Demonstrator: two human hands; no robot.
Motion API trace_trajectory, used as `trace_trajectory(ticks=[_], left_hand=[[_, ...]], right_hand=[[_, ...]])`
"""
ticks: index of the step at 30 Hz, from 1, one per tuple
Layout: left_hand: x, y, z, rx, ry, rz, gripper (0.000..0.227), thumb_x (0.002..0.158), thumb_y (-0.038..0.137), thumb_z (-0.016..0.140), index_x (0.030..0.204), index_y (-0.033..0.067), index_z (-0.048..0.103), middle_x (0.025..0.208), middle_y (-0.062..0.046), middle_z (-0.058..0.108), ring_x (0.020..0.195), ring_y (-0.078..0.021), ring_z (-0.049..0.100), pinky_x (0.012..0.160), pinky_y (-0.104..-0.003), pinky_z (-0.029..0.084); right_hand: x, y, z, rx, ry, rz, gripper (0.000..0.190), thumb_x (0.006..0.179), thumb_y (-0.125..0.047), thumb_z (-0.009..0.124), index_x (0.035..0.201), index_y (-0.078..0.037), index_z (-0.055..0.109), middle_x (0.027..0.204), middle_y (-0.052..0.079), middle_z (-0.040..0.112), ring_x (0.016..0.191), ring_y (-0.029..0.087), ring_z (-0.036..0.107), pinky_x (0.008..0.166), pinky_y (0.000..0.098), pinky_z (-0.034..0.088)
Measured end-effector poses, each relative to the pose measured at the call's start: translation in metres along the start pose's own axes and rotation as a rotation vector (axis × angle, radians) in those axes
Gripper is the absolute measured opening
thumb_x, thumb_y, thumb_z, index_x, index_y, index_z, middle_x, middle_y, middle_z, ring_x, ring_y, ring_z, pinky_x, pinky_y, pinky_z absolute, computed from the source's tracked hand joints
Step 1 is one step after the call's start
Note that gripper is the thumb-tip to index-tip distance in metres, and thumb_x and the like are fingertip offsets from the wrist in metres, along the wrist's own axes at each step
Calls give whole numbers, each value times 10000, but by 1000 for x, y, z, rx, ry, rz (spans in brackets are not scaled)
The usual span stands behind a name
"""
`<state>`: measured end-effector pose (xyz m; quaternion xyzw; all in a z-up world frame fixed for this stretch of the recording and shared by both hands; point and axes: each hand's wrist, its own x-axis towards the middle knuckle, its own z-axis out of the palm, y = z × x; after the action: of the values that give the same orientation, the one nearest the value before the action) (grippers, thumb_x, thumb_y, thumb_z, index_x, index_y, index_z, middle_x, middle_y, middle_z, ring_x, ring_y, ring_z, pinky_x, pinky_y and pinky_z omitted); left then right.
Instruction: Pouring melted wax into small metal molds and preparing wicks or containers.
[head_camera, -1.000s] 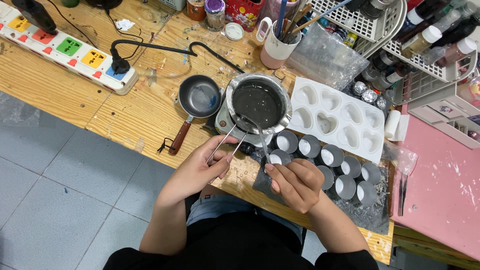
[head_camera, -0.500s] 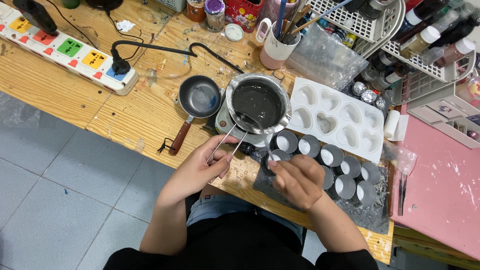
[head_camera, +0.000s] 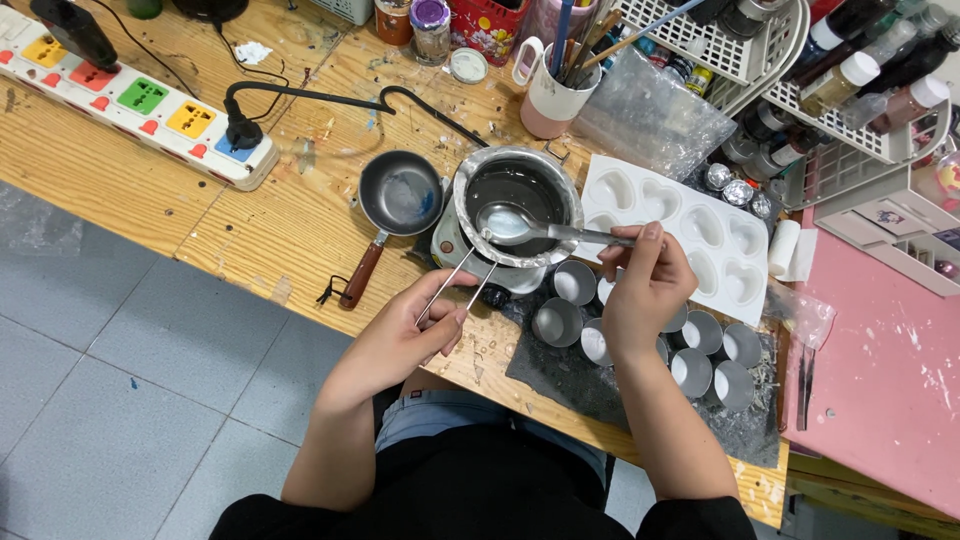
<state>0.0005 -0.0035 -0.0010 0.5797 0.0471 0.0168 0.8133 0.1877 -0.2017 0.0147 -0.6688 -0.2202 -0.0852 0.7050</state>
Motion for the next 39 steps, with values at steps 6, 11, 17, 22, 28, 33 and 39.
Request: trace_trajectory(ticks=[6,11,17,22,28,33,39], left_hand=[[0,1,0,1,2,7,410,1009,63,567,1413,43,499,725,6,548,684,-68,520,625,-225,444],[1,-3,-1,-5,-8,14,417,1008,62,567,1418,42,493,724,6,543,678,-67,514,621,-224,440],[1,-2,-1,24,-3,15,424,1005,72,567,1422,52,492,719,8,548,668,-56,506,586,-208,406],[0,2,-1,64,15,-23,417,1000,101,570,1413,77,510,700,10,561,627,-39,477,520,-196,356],[1,-6,4,86,-13,-24,421,1008,133,565,1420,89,496,716,12,570,630,-27,470,522,-185,363],[5,-27,8,-15,-163,32,499,999,111,560,1472,84,406,826,-20,598,659,-40,485,562,-195,394],[14,-40,36,-78,-173,28,429,1049,131,538,1447,47,403,869,-37,609,640,-71,501,586,-221,428]], right_hand=[[7,3,-2,96,10,130,386,1136,-281,513,959,25,669,711,62,626,585,98,544,519,242,399],[8,7,-4,122,-5,177,385,1132,-284,526,958,25,676,723,59,628,599,99,551,521,244,404],[10,8,-9,157,-12,140,379,1139,-283,525,965,22,669,747,57,632,623,98,558,533,241,417],[11,-2,-16,119,48,18,361,1150,-267,527,986,22,669,810,55,652,672,97,591,559,229,423],[-1,-10,-11,-166,-112,-153,242,1137,-165,571,1141,40,700,972,66,666,843,110,687,631,222,462],[-12,-20,-16,-234,-238,-56,251,1065,-134,638,1281,-12,674,1026,52,696,911,90,682,697,219,559],[-28,-19,-85,-462,-21,-114,232,1022,-134,701,1231,-35,690,1047,49,657,897,112,614,686,255,526]])
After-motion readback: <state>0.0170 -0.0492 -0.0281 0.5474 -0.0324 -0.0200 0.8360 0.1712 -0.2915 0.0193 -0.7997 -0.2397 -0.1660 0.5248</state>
